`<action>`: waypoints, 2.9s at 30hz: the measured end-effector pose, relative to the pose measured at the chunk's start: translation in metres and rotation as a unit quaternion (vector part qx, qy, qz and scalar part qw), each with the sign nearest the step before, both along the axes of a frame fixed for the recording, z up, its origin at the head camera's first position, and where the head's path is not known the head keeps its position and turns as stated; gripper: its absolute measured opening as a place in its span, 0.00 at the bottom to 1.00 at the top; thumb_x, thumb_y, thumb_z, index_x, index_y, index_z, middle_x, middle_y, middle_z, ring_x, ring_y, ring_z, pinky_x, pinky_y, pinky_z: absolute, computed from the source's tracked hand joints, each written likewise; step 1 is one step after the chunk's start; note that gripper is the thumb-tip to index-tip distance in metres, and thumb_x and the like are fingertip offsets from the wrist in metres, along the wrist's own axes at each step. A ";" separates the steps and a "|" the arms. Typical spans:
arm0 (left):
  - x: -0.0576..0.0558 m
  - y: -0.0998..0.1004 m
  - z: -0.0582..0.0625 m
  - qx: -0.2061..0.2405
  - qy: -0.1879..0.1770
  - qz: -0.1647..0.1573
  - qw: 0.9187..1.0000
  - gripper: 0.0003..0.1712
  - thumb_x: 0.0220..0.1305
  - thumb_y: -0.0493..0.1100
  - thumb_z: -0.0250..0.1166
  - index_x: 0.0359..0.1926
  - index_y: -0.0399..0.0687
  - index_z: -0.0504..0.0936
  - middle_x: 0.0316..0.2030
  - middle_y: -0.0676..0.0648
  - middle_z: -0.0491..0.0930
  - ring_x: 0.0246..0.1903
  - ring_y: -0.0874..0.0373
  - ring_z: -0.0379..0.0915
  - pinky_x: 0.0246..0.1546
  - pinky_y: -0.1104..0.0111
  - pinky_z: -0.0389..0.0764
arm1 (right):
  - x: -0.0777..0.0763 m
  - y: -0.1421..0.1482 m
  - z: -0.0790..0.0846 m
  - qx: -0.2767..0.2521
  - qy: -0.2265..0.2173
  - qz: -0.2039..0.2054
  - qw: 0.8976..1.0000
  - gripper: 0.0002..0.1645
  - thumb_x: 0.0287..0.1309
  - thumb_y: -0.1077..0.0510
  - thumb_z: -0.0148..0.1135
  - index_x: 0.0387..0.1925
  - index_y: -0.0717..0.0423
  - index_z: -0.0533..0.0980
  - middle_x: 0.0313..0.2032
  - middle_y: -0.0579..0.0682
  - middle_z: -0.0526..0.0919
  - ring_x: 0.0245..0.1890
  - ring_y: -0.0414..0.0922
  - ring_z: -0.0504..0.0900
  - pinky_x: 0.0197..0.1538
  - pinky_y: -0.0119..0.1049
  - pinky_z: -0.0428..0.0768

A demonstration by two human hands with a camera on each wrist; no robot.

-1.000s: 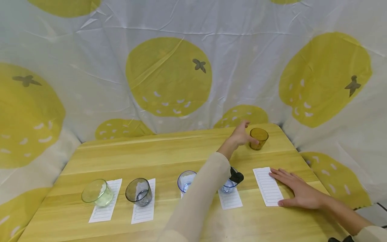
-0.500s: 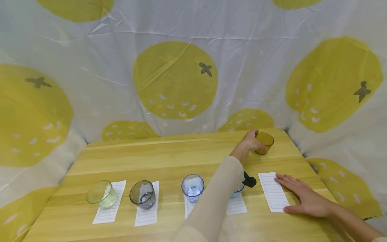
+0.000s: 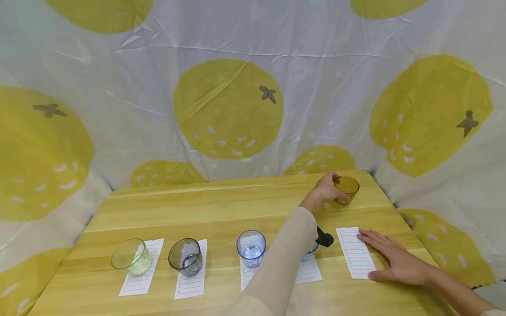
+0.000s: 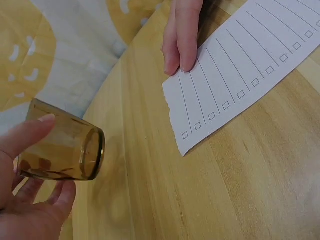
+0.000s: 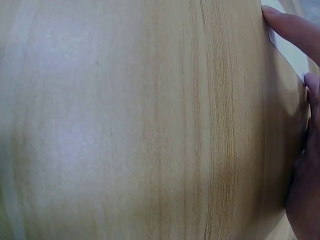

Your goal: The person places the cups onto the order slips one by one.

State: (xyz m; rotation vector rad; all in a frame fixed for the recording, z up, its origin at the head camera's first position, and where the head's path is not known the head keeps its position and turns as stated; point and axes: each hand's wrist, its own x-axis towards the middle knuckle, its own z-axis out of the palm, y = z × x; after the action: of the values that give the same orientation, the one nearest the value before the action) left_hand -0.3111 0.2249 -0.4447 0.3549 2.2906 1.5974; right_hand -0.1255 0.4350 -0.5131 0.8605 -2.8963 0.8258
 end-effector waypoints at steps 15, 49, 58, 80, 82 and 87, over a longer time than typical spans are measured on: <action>0.002 -0.018 0.024 0.099 0.008 -0.068 0.993 0.33 0.55 0.40 0.82 0.56 0.57 0.72 0.49 0.56 0.72 0.45 0.61 0.71 0.45 0.66 0.76 | -0.002 -0.001 0.006 0.004 -0.009 0.002 1.000 0.55 0.54 0.41 0.78 0.78 0.48 0.63 0.76 0.55 0.63 0.75 0.36 0.48 0.66 0.20 0.33; 0.059 -0.058 0.049 0.084 0.084 -0.118 0.986 0.39 0.53 0.38 0.82 0.62 0.49 0.71 0.49 0.58 0.73 0.47 0.65 0.69 0.48 0.72 0.75 | -0.001 -0.004 0.004 -0.018 -0.024 -0.004 1.000 0.55 0.54 0.44 0.79 0.78 0.47 0.63 0.76 0.56 0.61 0.74 0.28 0.43 0.71 0.39 0.35; 0.080 -0.065 0.045 0.095 0.071 -0.165 0.979 0.40 0.53 0.34 0.81 0.63 0.48 0.69 0.51 0.57 0.72 0.50 0.62 0.70 0.47 0.73 0.78 | -0.001 -0.004 0.004 -0.012 -0.029 -0.008 0.999 0.56 0.52 0.43 0.79 0.78 0.47 0.63 0.75 0.60 0.61 0.75 0.55 0.53 0.73 0.53 0.41; 0.147 -0.044 0.016 -0.041 0.076 -0.054 0.995 0.43 0.46 0.37 0.86 0.62 0.51 0.73 0.51 0.59 0.74 0.48 0.68 0.71 0.49 0.75 0.74 | -0.012 0.000 0.013 -0.053 -0.087 0.019 0.995 0.55 0.53 0.49 0.80 0.78 0.52 0.63 0.75 0.57 0.62 0.72 0.36 0.51 0.70 0.50 0.55; 0.151 -0.040 0.012 -0.054 0.082 -0.036 0.995 0.43 0.44 0.37 0.87 0.61 0.52 0.74 0.50 0.59 0.74 0.48 0.69 0.70 0.50 0.76 0.74 | -0.011 0.000 0.013 -0.055 -0.091 0.021 0.994 0.55 0.53 0.50 0.80 0.78 0.52 0.63 0.76 0.49 0.60 0.72 0.33 0.49 0.65 0.63 0.57; 0.159 -0.028 0.005 -0.081 0.085 -0.006 0.993 0.43 0.42 0.39 0.87 0.59 0.54 0.75 0.50 0.59 0.75 0.51 0.69 0.70 0.54 0.76 0.72 | -0.009 0.002 0.010 -0.072 -0.095 0.038 0.992 0.54 0.55 0.52 0.78 0.79 0.54 0.61 0.77 0.34 0.52 0.71 0.21 0.41 0.70 0.30 0.44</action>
State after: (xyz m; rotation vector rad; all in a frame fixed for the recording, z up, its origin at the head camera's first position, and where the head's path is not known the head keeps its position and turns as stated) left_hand -0.1519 0.1968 -0.4401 0.4800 2.5184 1.4126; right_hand -0.1348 0.4373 -0.5026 0.9295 -2.9302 1.1700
